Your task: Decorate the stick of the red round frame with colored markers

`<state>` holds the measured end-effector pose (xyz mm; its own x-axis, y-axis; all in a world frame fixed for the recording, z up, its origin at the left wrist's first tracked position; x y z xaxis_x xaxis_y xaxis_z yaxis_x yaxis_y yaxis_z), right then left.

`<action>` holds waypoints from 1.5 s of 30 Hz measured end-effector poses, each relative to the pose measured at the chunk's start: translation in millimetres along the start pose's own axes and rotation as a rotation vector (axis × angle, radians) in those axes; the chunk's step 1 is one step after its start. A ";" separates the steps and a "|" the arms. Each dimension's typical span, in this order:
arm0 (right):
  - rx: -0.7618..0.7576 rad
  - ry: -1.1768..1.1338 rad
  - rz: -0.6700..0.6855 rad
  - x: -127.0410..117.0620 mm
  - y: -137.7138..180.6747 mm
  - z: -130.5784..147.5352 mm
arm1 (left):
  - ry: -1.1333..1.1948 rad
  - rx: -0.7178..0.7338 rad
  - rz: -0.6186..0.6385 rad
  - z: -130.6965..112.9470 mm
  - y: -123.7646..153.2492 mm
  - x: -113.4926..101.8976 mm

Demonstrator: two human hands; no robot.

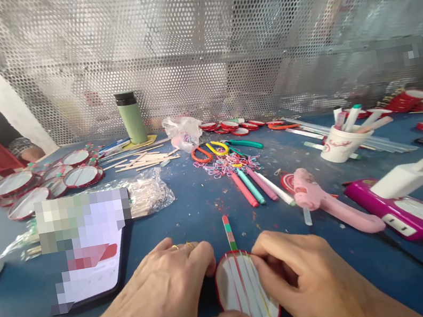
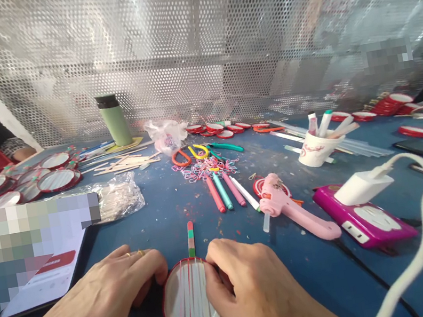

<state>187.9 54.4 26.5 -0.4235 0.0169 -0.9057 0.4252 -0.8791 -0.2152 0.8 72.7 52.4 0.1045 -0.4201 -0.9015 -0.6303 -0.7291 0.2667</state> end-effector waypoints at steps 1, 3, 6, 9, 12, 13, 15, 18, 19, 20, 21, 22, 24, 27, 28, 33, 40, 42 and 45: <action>0.002 0.002 -0.001 0.1 0.2 -0.4 | -0.009 -0.009 0.002 -0.7 0.7 -0.3; -0.002 0.009 -0.007 -0.1 0.8 -1.0 | -0.017 -0.023 0.013 -1.5 2.3 -0.5; -0.015 0.021 -0.018 -0.8 1.1 -1.4 | -0.017 -0.014 0.007 -1.8 4.0 -0.4; -0.015 0.020 -0.016 -0.8 0.7 -1.7 | -0.015 -0.007 -0.009 -1.9 3.5 -0.9; -0.010 0.018 -0.014 -0.2 0.3 -1.9 | -0.010 -0.019 0.014 -1.7 1.4 -1.2; -0.010 0.022 -0.014 0.1 0.2 -1.9 | -0.008 -0.025 0.023 -1.2 0.8 -1.1; -0.016 0.036 -0.016 0.7 0.2 -1.9 | -0.001 -0.022 0.042 0.7 -0.4 -0.1; -0.024 0.055 -0.013 1.6 0.4 -2.0 | 0.014 0.030 0.025 5.5 -1.7 2.3; -0.026 0.059 -0.010 1.7 0.5 -2.0 | 0.025 0.058 0.010 7.2 -2.2 3.3; -0.028 0.061 -0.007 1.8 0.6 -1.9 | 0.041 0.087 -0.004 8.7 -2.7 4.4; -0.031 0.062 -0.005 1.7 0.6 -1.7 | 0.059 0.107 -0.019 10.1 -3.1 5.4; -0.032 0.062 -0.003 1.5 0.7 -1.5 | 0.076 0.117 -0.032 11.2 -3.5 6.4; -0.033 0.062 -0.003 1.0 0.7 -1.0 | 0.103 0.115 -0.046 12.1 -4.2 8.2; -0.030 0.053 -0.008 0.4 0.6 -0.6 | 0.114 0.102 -0.059 10.9 -5.7 9.5; -0.030 0.049 -0.010 0.4 0.5 -0.5 | 0.111 0.102 -0.063 10.2 -6.5 9.5; -0.027 0.045 -0.006 0.5 -0.4 -0.7 | 0.102 0.090 -0.072 10.2 -12.0 10.1; -0.082 0.066 -0.015 1.3 -2.1 -1.4 | 0.125 0.048 -0.070 10.7 -16.8 13.5; -0.100 0.073 -0.016 1.9 -2.3 -1.5 | 0.128 0.028 -0.058 9.5 -18.3 13.4; -0.121 0.083 -0.011 2.5 -2.3 -1.3 | 0.122 0.001 -0.045 7.5 -20.3 12.1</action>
<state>186.9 57.1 24.2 -0.3627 0.0701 -0.9292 0.5162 -0.8151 -0.2630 9.1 86.5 33.4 0.2250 -0.4495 -0.8645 -0.6239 -0.7480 0.2265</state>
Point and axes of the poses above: each hand's wrist, its own y-axis away from the middle knuckle, its own x-axis out of the palm, z = x × y, the point moved 3 cm from there along -y, towards the middle knuckle, and after that the axes turned 10 degrees about z, right-handed, at the moved point
